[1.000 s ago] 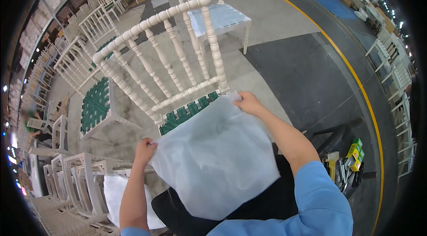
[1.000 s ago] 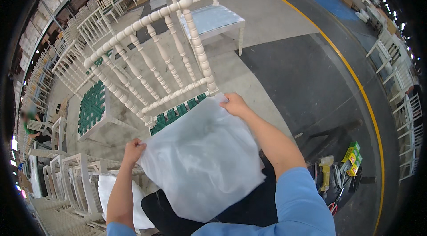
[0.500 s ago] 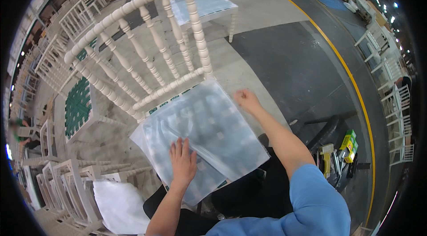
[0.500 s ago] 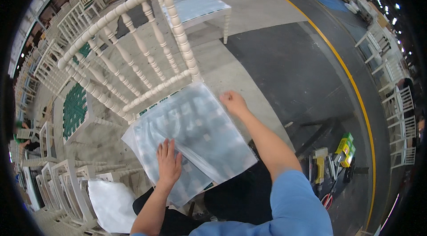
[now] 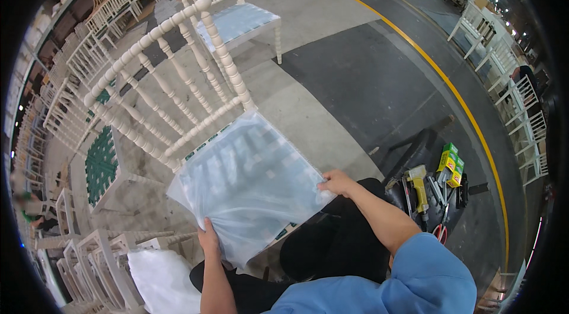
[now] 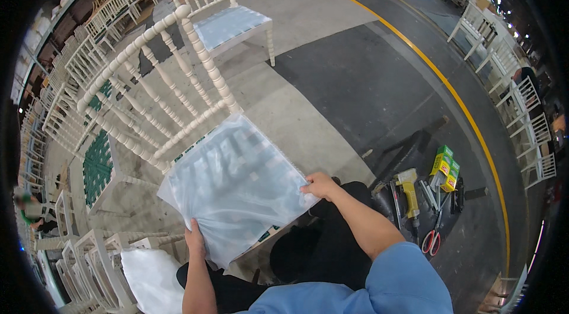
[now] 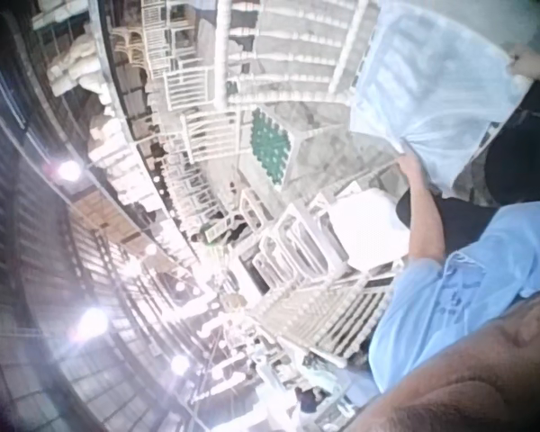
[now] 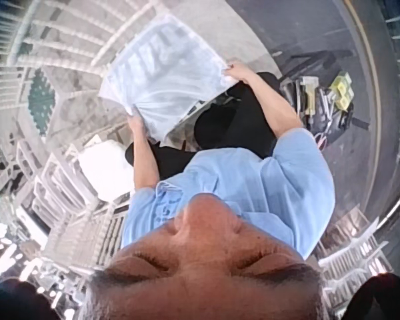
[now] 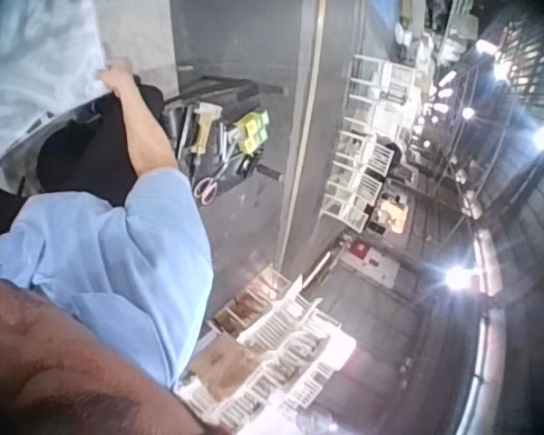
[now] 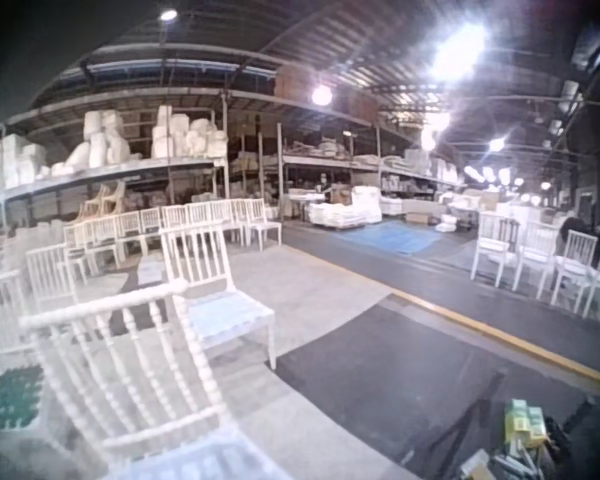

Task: The person wraps white wooden chairs with green woven seats in translucent plastic film using a handheld tape dispenser. They place the film over the seat, smooth it, and apply tape to secure it, repeating the process on multiple chairs and stacking the finished units.

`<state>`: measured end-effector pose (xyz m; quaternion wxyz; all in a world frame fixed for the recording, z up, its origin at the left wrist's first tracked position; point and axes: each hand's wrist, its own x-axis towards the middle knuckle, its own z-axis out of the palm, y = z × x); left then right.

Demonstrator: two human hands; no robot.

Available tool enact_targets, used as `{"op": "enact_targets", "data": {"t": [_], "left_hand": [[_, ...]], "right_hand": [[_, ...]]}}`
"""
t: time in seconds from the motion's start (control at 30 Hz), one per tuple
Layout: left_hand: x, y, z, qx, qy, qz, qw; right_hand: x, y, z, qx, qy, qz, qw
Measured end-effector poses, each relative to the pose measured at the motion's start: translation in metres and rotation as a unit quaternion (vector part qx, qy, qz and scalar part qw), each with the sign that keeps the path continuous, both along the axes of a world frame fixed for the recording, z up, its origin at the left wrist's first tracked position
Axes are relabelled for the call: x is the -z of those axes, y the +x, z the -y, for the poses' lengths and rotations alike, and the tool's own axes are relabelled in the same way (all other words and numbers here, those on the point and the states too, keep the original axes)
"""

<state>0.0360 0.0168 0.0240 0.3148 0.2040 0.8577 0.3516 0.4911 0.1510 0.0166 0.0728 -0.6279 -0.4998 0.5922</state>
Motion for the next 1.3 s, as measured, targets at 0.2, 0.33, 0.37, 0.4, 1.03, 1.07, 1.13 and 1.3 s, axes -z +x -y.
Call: {"op": "enact_targets", "data": {"t": [0.2, 0.33, 0.37, 0.4, 1.03, 1.07, 1.13, 1.3], "left_hand": [[-0.002, -0.004, -0.013, 0.012, 0.125, 0.088, 0.988], [-0.02, -0.001, -0.014, 0.009, 0.082, 0.134, 0.988], [-0.024, -0.001, -0.006, 0.009, 0.041, 0.122, 0.992], [-0.025, -0.003, 0.004, 0.038, 0.01, 0.063, 0.997], [-0.02, 0.21, -0.052, 0.538, 0.228, -0.288, 0.759], [-0.021, 0.244, -0.06, 0.58, 0.208, -0.278, 0.737], [-0.013, 0.258, -0.066, 0.574, 0.16, -0.298, 0.746], [0.007, 0.27, -0.078, 0.581, 0.133, -0.371, 0.712]], "right_hand": [[0.013, -0.016, -0.037, 0.072, 0.1, -0.079, 0.989], [0.002, -0.006, -0.059, 0.063, 0.061, -0.092, 0.992], [0.0, -0.007, -0.059, 0.054, 0.032, -0.079, 0.995], [-0.003, -0.007, -0.059, 0.043, 0.007, -0.065, 0.997], [-0.017, 0.013, -0.018, 0.187, 0.147, -0.067, 0.969], [-0.021, 0.032, -0.009, 0.255, 0.173, -0.132, 0.942], [-0.04, 0.05, 0.012, 0.32, 0.231, -0.181, 0.901], [-0.085, 0.208, 0.108, 0.34, 0.345, 0.144, 0.863]]}}
